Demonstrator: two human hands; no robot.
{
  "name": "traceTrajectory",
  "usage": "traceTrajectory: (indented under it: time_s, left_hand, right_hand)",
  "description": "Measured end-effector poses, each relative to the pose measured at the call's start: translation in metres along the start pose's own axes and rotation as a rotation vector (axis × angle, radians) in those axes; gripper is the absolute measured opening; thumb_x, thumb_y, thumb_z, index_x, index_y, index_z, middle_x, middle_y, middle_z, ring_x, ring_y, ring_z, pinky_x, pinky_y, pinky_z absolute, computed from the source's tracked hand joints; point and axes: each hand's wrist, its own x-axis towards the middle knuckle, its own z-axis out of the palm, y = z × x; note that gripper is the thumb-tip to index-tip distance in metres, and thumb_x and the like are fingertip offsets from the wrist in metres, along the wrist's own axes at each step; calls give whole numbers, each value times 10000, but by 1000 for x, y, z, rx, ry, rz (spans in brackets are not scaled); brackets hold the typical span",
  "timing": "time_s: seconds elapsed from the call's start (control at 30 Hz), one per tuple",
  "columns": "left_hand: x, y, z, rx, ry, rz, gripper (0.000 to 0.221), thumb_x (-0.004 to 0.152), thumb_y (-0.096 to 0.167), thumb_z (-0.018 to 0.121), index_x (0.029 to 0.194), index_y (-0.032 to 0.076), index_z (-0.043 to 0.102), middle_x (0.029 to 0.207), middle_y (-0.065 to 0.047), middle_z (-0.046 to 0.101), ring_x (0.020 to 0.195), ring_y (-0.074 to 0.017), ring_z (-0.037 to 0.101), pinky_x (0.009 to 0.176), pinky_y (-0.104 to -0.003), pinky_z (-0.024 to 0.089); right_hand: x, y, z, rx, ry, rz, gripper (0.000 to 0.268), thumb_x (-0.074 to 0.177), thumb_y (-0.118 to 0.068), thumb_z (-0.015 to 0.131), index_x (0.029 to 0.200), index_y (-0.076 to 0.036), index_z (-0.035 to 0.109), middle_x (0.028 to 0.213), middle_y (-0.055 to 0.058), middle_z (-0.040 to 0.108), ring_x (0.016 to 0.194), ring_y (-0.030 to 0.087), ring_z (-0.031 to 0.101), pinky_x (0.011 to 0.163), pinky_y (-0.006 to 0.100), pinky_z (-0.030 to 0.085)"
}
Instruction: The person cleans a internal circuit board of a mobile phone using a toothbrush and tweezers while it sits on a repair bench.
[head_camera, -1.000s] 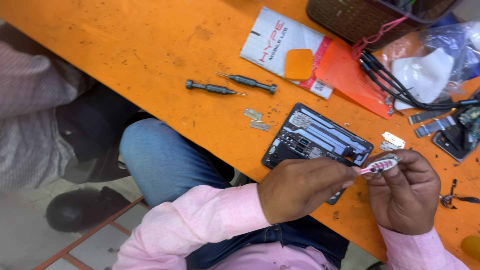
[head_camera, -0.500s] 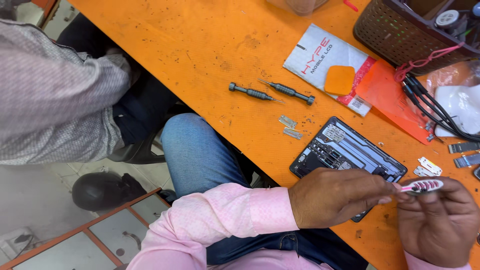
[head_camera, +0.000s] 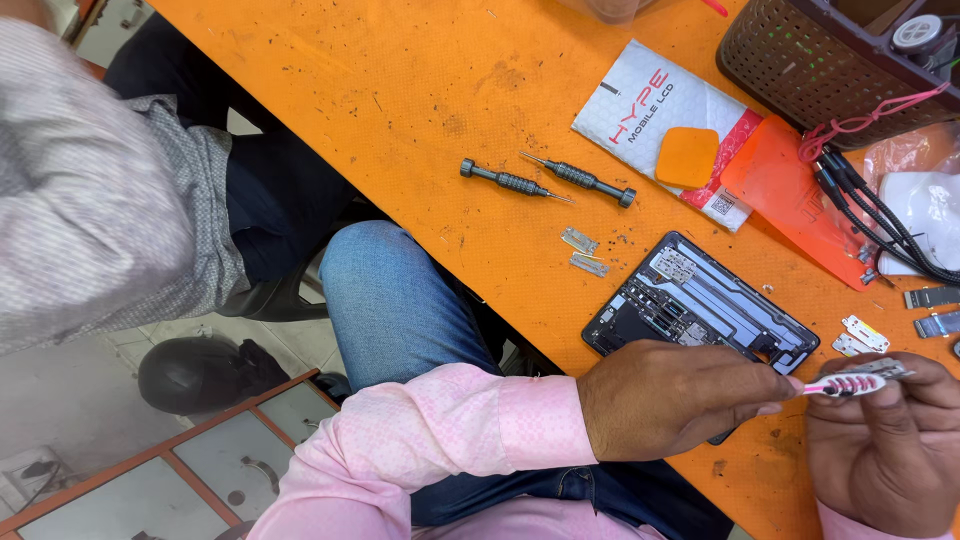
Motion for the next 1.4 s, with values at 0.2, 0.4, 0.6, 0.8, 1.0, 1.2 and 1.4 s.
traceTrajectory:
  time_s: [0.2,0.4,0.6,0.8,1.0,1.2,1.4]
  left_hand:
    - [0,2,-4,15,26,21,223,1126,245,643,1335,194,582,1065,-37,707,942,-208,735,785,-297,615]
    - [2,3,-6,65,0,17,273,1126,206,644,1382,212,552,1033,-30,708,907,-210,732,774,-307,611]
    - [1,5,-5,91,0,39,375,1092,151,648,1438,219,520,1026,-23,696,872,-209,722,745,-298,605]
    - [2,2,-1,131,1,78,432,1096,97,651,1481,228,504,971,-10,651,853,-198,702,753,-298,599]
    - [1,2,-3,127,-22,81,444,1050,78,653,1458,202,532,981,-9,655,856,-207,703,762,-309,597]
    - [7,10,-16,143,-8,81,430,1011,55,650,1417,161,556,1074,-27,683,904,-220,713,798,-329,598]
    - [20,16,-20,91,-11,65,417,946,-42,678,1346,70,635,1138,-89,722,998,-242,750,860,-340,630]
  right_hand:
    - [-6,1,4,-70,6,-6,50,1173,78,565,1145,67,605,1090,227,714,995,279,691,967,400,550]
    - [-9,7,2,-119,-10,-4,42,1129,92,573,1136,75,610,1103,227,717,1013,282,715,989,428,572]
    - [-5,-2,8,-23,-5,-27,36,1186,67,579,1154,74,593,1106,228,721,1021,291,723,1003,443,575]
    - [-8,3,14,-91,-36,-17,43,1131,98,572,1161,71,586,1140,221,720,1082,283,722,1035,450,569]
    - [-4,3,11,-94,1,-34,21,1162,91,572,1168,72,580,1133,218,714,1063,271,721,1024,413,572]
    - [-5,5,24,-85,3,-33,28,1139,69,598,1153,71,574,1133,216,716,1049,271,718,980,389,576]
    - [-1,7,43,-91,40,-5,175,1033,8,672,1190,34,599,1083,173,718,1005,260,728,932,409,604]
